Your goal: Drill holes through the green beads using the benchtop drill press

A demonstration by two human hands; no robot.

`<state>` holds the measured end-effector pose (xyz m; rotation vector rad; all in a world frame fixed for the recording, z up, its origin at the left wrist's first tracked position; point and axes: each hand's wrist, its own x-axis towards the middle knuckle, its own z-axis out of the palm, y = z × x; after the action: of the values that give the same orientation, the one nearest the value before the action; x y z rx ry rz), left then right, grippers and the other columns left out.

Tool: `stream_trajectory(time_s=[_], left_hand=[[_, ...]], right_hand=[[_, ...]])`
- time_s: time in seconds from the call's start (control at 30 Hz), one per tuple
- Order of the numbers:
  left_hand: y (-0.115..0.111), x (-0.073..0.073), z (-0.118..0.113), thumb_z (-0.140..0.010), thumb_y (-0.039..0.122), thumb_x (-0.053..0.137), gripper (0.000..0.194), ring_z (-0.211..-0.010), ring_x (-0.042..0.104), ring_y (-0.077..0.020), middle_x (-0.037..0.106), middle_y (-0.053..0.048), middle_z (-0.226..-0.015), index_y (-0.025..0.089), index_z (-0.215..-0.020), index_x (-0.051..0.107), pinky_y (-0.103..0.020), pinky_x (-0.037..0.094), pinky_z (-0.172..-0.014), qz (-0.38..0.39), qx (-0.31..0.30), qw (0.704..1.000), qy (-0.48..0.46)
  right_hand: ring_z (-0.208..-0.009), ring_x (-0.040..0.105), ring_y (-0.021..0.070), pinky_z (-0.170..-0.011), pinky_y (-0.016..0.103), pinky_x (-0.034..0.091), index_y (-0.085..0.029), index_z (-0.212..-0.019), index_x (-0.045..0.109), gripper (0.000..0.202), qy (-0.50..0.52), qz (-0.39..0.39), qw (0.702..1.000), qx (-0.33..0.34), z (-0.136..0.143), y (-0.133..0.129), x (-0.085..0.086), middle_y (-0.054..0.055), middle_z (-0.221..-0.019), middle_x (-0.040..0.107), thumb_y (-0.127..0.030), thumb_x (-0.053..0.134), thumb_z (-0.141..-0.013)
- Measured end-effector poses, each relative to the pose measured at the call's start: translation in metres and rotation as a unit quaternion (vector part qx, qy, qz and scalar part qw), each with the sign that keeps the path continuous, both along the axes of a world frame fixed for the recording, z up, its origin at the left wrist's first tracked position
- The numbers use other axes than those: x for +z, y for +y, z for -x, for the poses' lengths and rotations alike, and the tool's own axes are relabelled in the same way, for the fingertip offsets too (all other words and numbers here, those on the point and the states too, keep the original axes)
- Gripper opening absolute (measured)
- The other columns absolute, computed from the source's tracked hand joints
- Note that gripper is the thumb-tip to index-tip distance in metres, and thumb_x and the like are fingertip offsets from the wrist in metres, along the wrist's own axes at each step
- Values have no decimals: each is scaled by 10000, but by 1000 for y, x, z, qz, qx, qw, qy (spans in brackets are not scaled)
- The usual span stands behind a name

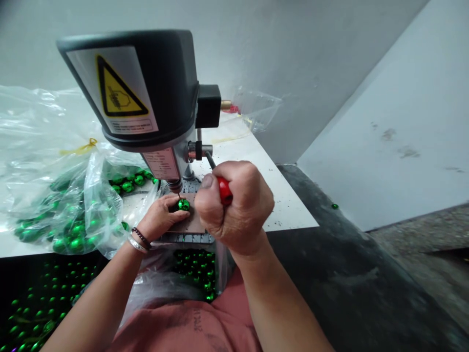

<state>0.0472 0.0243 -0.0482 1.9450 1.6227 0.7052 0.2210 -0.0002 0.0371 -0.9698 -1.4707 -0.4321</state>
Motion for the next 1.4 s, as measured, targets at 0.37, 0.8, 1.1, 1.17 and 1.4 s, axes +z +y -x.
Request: stream_trajectory(time_s=[0.37,0.8,1.1,1.17,1.4], left_hand=[[-1,-4,0,-681,313,672,262,-960,582,-206,659,-58,-987,196,-914,691,-332,440,-900,-11,7,1000,6],[-1,-9,2,-685,326,659,306,-971,578,-203,659,-62,-1027,201,-963,680,-319,434,-893,-17,5,1000,-1],[-6,-2,3,-667,271,667,297,-974,575,-203,663,-57,-1009,197,-955,674,-331,420,-904,-9,1,999,-36],[-13,5,6,-684,275,655,310,-961,583,-206,667,-60,-1001,187,-981,670,-328,428,-892,3,5,999,-38],[-41,36,30,-700,454,649,525,-965,601,-216,658,-80,-1083,192,-1154,616,-300,458,-855,65,-143,986,-53]], right_hand=[[-619,447,34,-598,185,400,-191,-842,447,82,30,-15,999,9,8,-3,-13,-40,-680,468,-150,484,-782],[-548,428,46,-514,200,339,-158,-709,431,72,69,39,994,72,16,-5,-38,-30,-613,430,-121,427,-770],[-521,342,19,-515,181,289,-152,-668,422,218,130,-1,991,-25,18,36,51,-48,-579,386,-309,466,-814],[-520,303,10,-525,177,272,-146,-659,410,272,154,81,985,-14,17,49,69,-65,-558,350,-365,475,-807],[-553,285,-7,-561,174,260,-129,-656,433,281,178,134,975,-9,16,67,76,-80,-557,348,-376,463,-787]])
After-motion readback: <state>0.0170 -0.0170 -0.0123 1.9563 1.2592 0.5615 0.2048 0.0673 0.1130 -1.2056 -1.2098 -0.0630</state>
